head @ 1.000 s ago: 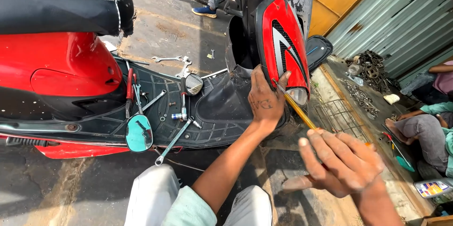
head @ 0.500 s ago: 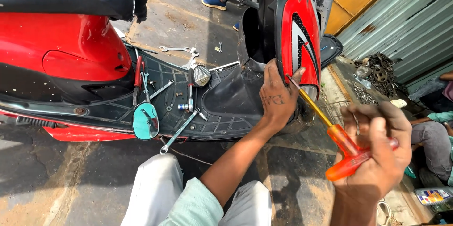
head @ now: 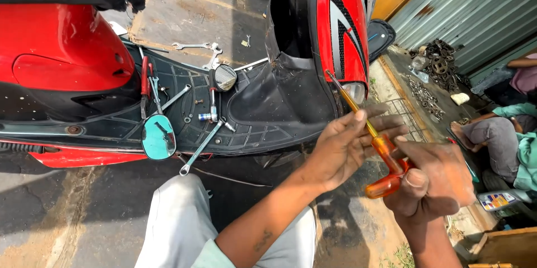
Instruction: The person sits on the ground beside a red scooter and uses a screwdriver to unscrew fasteners around the front body panel. They loosen screws on the inner side and front, then press and reposition the panel, continuing to work the screws by hand and with the screwdriver.
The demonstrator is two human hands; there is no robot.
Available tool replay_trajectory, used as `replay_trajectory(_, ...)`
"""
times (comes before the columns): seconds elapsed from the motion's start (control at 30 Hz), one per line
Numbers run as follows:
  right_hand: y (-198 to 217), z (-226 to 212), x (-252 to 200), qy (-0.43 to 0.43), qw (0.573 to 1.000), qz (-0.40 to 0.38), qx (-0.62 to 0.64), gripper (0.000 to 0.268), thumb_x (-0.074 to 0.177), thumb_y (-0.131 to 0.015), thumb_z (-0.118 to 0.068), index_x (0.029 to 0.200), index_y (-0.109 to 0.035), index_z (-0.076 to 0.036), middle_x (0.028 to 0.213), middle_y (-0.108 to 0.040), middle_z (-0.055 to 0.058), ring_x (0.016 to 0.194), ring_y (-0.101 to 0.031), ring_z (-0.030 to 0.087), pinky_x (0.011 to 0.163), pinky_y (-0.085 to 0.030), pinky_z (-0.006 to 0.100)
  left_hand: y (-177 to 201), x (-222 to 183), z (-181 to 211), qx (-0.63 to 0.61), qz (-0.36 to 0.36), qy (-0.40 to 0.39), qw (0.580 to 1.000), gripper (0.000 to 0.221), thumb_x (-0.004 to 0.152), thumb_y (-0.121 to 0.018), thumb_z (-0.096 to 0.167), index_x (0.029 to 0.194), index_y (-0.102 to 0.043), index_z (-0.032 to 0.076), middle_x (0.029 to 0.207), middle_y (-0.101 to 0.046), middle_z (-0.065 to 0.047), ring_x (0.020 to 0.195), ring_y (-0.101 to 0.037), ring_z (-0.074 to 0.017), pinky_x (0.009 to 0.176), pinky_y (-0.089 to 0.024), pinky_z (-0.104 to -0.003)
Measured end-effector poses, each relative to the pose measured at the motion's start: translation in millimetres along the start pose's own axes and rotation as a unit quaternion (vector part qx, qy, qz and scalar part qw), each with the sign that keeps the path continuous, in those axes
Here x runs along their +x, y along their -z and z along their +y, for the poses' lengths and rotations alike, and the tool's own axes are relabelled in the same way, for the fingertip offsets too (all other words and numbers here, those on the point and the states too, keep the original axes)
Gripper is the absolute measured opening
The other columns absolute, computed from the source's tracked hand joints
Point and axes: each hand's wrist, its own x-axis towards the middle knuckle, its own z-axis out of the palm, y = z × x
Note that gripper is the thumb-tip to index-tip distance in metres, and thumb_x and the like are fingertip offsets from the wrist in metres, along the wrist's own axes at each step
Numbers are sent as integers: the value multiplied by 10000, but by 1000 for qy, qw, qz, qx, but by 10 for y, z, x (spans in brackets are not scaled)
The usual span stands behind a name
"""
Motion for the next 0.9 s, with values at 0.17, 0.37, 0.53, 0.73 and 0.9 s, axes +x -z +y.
replay_trajectory(0.17,323,-136,211,173,953,-95,-229,566,874,-616,-555,1119,-724,-57,985,-703,201,961,-629,359,910,-507,535,89,98,-125,-108,-52,42,992,305,1180,-527,251,1260,-570,-40,1240,-654,-239,1219,-650,-356,1055,-540,-499)
replay_trajectory(0.37,619,45,-111,175,908,-244,-293,522,823,-861,-362,1166,-735,11,1039,-755,209,960,-761,353,843,-617,453,-12,64,24,-128,-45,56,989,316,1123,-526,233,1292,-566,-32,1222,-672,-202,1226,-650,-351,1094,-540,-507)
replay_trajectory(0.53,515,-47,-274,6,971,-124,-203,352,920,-842,-279,1151,-733,-35,972,-734,120,775,-715,249,686,-556,354,-48,68,25,-99,-20,62,993,351,1111,-532,249,1295,-530,-49,1231,-665,-192,1217,-655,-338,1088,-540,-503)
replay_trajectory(0.73,606,-202,-33,-28,969,-115,-217,193,997,-688,-119,1174,-723,-52,1073,-760,149,896,-759,259,841,-605,386,-37,82,85,-72,-6,58,996,375,1102,-541,262,1307,-521,-51,1203,-663,-191,1197,-665,-333,1082,-548,-493)
replay_trajectory(0.9,764,-144,191,222,876,-256,-345,455,760,-754,-341,1160,-752,-122,1150,-768,166,1037,-755,302,925,-607,483,11,61,54,-76,-15,53,996,391,1114,-544,265,1322,-521,-66,1200,-664,-198,1190,-667,-331,1078,-552,-493)
